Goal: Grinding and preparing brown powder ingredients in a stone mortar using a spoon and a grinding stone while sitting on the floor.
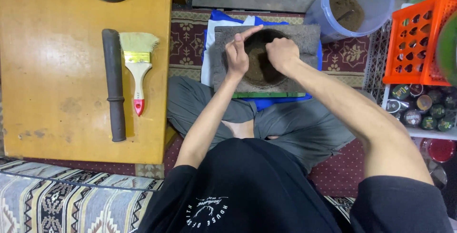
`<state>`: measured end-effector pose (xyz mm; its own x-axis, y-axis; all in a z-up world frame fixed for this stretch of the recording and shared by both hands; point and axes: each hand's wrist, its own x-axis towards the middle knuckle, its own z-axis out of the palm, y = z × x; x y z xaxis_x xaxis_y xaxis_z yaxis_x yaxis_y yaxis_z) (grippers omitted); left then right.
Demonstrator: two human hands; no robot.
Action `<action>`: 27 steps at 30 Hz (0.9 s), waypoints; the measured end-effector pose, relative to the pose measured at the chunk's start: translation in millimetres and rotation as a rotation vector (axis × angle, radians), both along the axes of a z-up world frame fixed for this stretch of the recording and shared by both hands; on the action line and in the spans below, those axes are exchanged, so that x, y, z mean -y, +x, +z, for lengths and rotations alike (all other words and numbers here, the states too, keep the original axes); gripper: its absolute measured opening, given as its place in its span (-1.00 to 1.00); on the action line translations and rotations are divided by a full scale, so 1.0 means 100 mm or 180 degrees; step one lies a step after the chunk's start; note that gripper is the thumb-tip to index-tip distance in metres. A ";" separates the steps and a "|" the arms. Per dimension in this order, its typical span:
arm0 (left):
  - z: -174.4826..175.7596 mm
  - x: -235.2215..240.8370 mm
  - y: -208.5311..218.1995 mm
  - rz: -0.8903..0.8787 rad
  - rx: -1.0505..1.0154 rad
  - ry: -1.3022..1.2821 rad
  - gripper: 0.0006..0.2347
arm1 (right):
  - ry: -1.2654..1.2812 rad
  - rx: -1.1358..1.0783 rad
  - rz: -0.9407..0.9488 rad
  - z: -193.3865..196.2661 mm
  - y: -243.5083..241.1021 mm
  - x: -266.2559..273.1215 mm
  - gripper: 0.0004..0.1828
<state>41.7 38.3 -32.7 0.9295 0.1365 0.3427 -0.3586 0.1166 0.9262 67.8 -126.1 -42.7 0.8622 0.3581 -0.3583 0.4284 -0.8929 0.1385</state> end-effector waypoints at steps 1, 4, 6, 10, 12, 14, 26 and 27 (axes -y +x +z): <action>0.02 0.01 0.00 0.0004 0.0014 0.0003 -0.40 | 0.0003 0.0014 0.0004 -0.02 0.01 0.00 -0.76; 0.03 -0.02 0.00 -0.0006 0.0059 0.0025 -0.41 | 0.0160 -0.0188 -0.0599 -0.02 -0.03 -0.04 -0.80; 0.02 -0.02 0.00 -0.0095 0.0126 -0.0117 -0.39 | 0.0367 -0.0410 -0.0910 0.11 -0.10 -0.07 -0.80; 0.04 -0.03 -0.03 -0.0116 0.0160 -0.0149 -0.41 | 0.0446 -0.0476 -0.1003 0.14 -0.17 -0.05 -0.82; 0.02 -0.04 -0.02 -0.0108 0.0182 -0.0147 -0.42 | 0.0494 -0.0496 -0.1049 0.19 -0.21 -0.05 -0.80; 0.03 -0.04 -0.02 -0.0123 0.0180 -0.0164 -0.42 | 0.0468 -0.0477 -0.1016 0.17 -0.27 -0.02 -0.81; -0.02 -0.02 0.01 -0.0112 0.0231 -0.0069 -0.41 | 0.0274 -0.0563 -0.0815 0.49 -0.58 -0.03 -0.75; -0.01 -0.02 0.00 -0.0076 0.0219 -0.0043 -0.42 | 0.0306 -0.0556 -0.0841 0.53 -0.61 -0.04 -0.75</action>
